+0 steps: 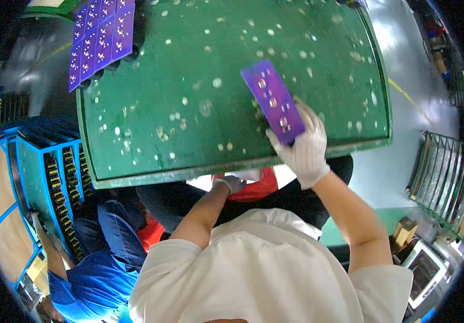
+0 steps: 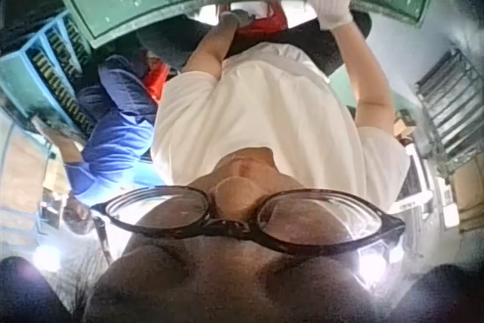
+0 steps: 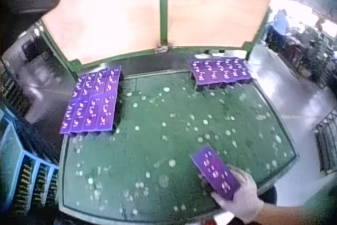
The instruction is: The person inspects purple circuit boards by picking them up from a green tray, holding them to view the components, and placing them back. The person also stacks the boards into groups and moves them within the tray. A coworker is visible working at a separate station in the background.
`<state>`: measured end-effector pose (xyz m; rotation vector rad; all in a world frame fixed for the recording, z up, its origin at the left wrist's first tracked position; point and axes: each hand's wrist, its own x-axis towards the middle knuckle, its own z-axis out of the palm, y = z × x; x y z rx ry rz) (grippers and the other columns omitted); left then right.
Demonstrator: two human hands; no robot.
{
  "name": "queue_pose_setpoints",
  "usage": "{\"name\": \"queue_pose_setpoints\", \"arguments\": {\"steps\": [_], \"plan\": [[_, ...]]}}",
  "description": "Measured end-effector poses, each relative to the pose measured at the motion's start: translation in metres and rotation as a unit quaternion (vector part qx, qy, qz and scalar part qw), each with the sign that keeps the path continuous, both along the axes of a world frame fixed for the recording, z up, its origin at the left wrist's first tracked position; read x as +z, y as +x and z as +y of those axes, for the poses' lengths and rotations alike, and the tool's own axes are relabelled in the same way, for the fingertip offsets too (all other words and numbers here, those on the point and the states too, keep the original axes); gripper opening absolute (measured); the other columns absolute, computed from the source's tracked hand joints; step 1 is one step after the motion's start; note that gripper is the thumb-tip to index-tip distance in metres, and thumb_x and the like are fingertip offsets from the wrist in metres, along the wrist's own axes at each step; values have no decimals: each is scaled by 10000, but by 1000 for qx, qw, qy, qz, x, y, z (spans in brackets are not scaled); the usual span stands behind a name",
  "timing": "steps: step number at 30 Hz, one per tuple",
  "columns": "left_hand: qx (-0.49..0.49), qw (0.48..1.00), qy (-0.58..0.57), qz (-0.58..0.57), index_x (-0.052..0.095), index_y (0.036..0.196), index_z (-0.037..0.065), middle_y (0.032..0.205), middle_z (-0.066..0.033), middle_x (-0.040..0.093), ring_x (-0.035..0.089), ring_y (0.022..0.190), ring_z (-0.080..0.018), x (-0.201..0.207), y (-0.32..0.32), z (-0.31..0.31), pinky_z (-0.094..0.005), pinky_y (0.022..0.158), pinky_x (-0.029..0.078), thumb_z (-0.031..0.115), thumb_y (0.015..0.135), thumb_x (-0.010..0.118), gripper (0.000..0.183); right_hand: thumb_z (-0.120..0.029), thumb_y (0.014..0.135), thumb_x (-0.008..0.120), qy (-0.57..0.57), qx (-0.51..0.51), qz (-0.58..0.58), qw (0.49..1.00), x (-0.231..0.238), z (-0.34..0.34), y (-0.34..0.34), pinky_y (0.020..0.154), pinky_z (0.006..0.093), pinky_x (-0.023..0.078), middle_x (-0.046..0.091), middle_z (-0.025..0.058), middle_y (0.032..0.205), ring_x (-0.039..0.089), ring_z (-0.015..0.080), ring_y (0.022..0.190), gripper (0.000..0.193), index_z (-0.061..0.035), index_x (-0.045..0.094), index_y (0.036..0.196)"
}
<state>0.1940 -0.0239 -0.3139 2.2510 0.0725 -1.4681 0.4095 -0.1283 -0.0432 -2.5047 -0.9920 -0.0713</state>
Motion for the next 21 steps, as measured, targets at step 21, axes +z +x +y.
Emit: {"name": "queue_pose_setpoints", "arguments": {"steps": [21], "plan": [[629, 514, -245, -530, 651, 1157, 8, 1150, -82, 685, 640, 1014, -145, 250, -62, 108, -313, 956, 486, 215, 1019, 558, 265, -652, 766, 663, 25, -54, -59, 996, -18, 4, 7, 1112, 499, 325, 509, 168, 1407, 438, 360, 1333, 864, -77, 497, 1390]]}}
